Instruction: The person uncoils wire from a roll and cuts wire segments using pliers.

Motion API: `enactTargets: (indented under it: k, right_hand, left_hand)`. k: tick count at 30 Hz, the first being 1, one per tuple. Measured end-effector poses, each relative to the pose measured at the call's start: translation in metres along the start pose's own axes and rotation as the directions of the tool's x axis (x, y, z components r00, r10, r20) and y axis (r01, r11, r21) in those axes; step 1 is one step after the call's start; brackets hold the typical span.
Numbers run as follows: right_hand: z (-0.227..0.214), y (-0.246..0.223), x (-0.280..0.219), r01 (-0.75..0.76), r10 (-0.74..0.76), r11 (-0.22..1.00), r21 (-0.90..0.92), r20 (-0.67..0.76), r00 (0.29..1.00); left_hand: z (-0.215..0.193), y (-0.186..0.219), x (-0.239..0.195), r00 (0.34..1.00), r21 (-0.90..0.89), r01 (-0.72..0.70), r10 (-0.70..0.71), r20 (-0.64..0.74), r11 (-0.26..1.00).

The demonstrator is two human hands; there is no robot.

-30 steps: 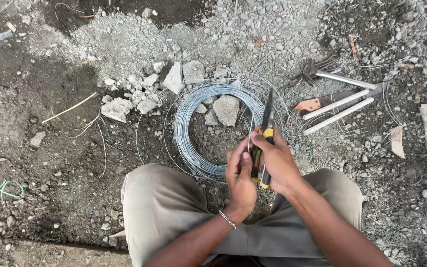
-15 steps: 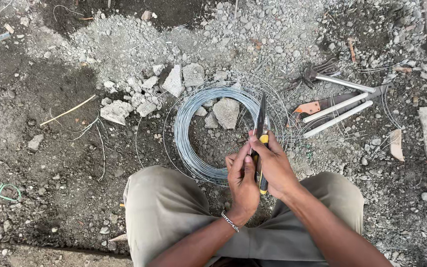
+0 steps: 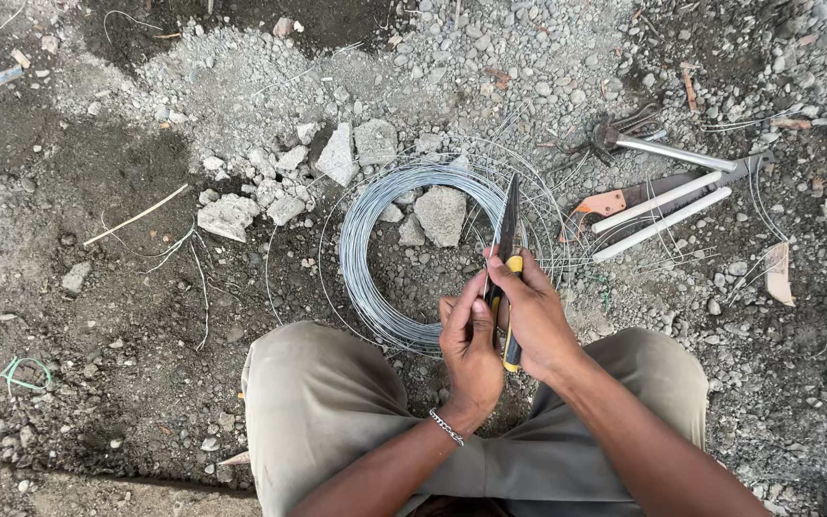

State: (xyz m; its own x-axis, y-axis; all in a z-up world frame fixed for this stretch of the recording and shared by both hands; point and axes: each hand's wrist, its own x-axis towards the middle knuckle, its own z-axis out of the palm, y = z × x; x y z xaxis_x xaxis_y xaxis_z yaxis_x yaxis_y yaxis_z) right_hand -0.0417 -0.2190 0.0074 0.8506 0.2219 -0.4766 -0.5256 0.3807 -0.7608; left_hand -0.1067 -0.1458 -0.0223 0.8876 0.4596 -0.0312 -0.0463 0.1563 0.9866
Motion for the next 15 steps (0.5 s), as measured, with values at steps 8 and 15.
enactTargets:
  k: [8, 15]
  right_hand:
    - [0.003, -0.013, 0.002, -0.035, 0.035, 0.999, 0.006, -0.105, 0.994]
    - [-0.01, -0.058, 0.002, -0.069, 0.063, 0.977, 0.204, 0.038, 0.997]
  left_hand:
    - [0.0, -0.002, 0.004, 0.986, -0.004, -0.149, 0.149, 0.072, 0.989]
    - [-0.023, -0.013, 0.019, 0.826, -0.349, 0.548, -0.425, 0.37, 0.761]
